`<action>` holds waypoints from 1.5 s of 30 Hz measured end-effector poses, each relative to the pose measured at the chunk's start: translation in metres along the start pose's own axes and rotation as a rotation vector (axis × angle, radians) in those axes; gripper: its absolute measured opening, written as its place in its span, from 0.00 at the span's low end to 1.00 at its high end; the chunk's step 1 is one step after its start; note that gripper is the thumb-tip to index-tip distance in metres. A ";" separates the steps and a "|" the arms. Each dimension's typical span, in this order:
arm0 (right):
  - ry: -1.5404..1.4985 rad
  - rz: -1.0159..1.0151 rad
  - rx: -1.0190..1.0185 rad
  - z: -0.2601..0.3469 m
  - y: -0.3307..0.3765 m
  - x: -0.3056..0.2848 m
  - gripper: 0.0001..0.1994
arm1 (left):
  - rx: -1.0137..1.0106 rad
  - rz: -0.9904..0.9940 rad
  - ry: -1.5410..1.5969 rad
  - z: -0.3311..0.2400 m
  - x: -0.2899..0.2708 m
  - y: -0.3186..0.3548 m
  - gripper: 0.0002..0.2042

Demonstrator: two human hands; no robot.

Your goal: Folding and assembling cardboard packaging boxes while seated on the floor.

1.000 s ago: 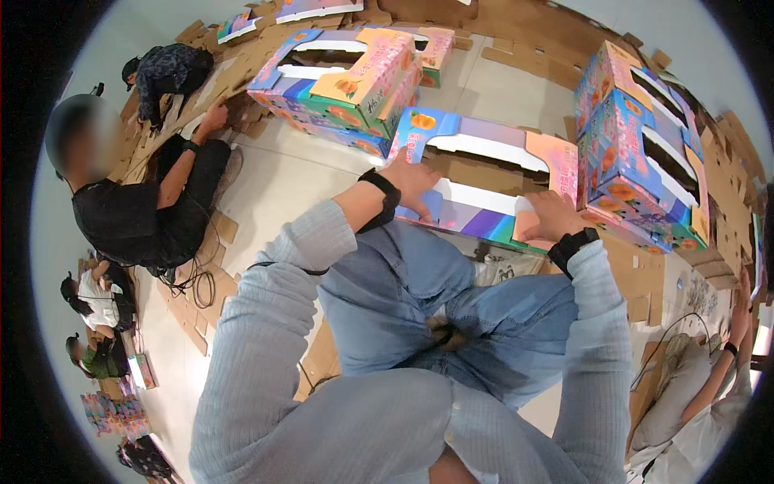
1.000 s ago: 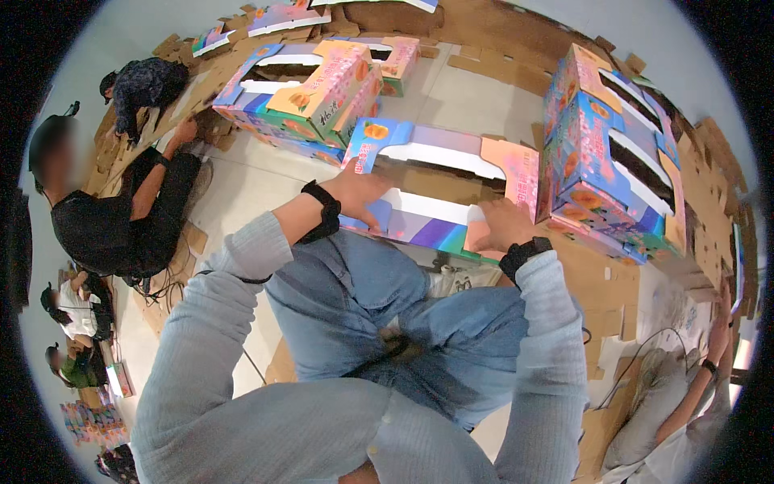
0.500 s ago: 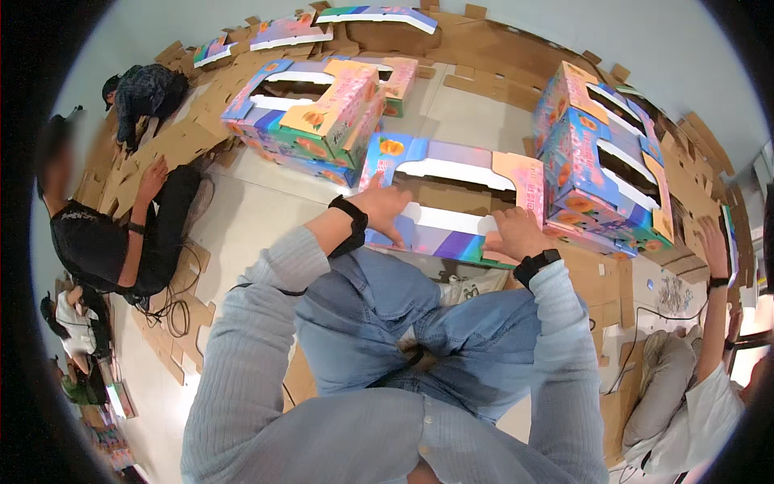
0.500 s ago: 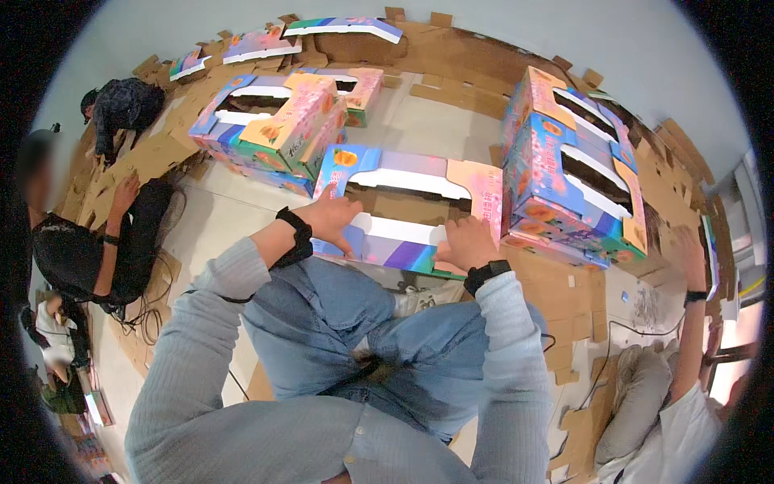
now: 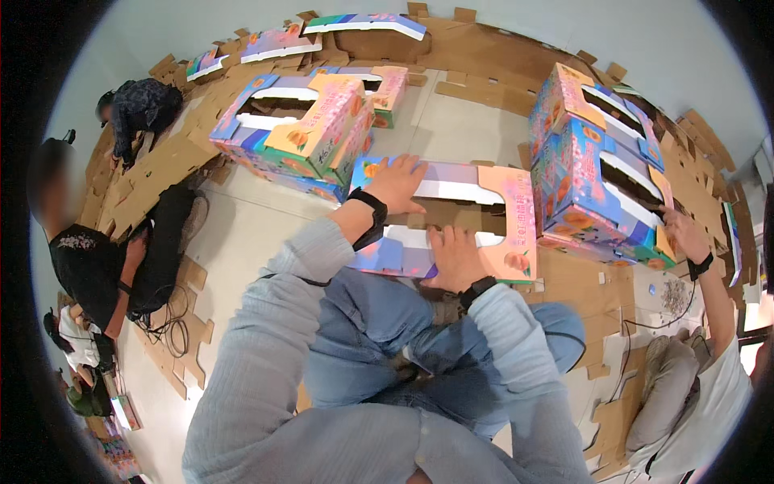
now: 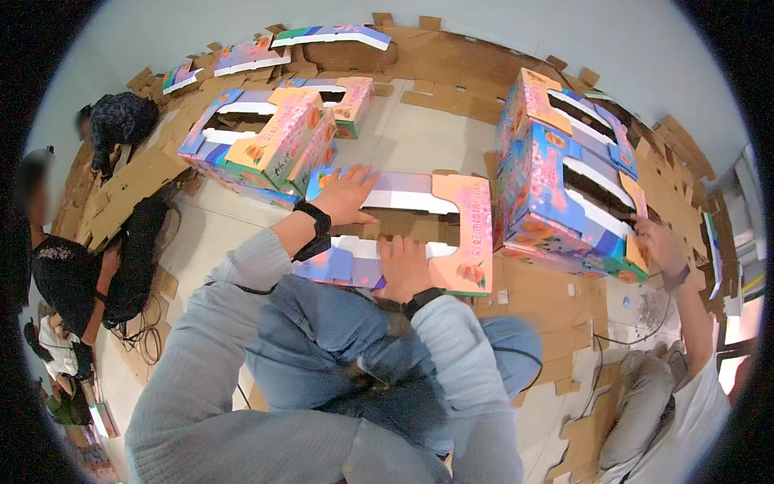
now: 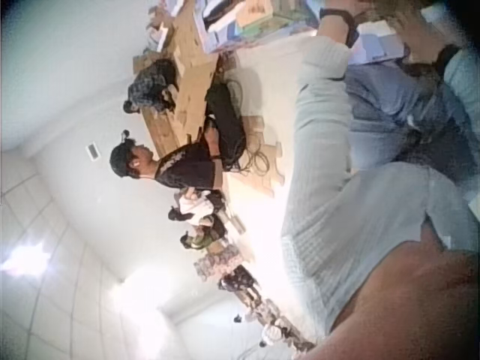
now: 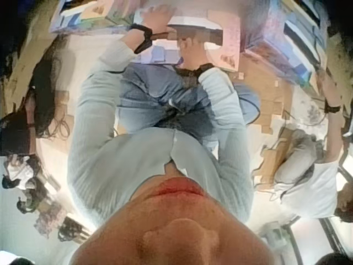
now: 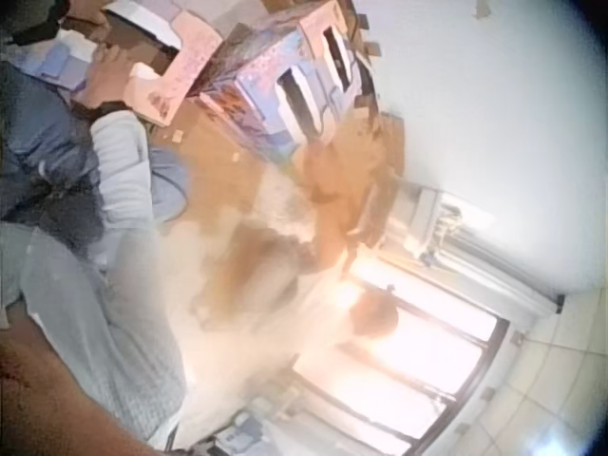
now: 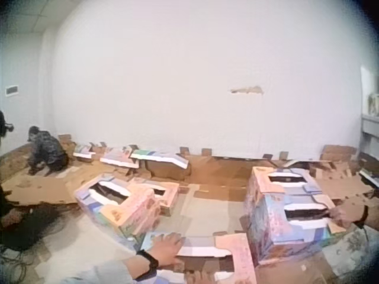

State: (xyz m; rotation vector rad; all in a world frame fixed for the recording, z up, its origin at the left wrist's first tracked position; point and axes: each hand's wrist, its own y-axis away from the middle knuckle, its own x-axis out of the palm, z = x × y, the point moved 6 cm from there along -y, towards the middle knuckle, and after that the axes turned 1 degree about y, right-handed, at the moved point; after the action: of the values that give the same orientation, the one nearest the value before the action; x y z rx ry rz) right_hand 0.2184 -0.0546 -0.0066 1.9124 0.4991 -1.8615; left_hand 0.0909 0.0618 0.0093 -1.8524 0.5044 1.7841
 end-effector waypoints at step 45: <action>-0.626 0.099 0.527 -0.185 0.067 0.026 0.35 | -0.103 0.040 0.825 -0.121 0.039 -0.031 0.29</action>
State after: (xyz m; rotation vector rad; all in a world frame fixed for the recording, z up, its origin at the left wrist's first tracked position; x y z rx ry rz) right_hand 0.4112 -0.0140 -0.0272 1.4443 -0.3076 -2.5332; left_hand 0.2086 0.0175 -0.0258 -2.6311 0.7436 1.0039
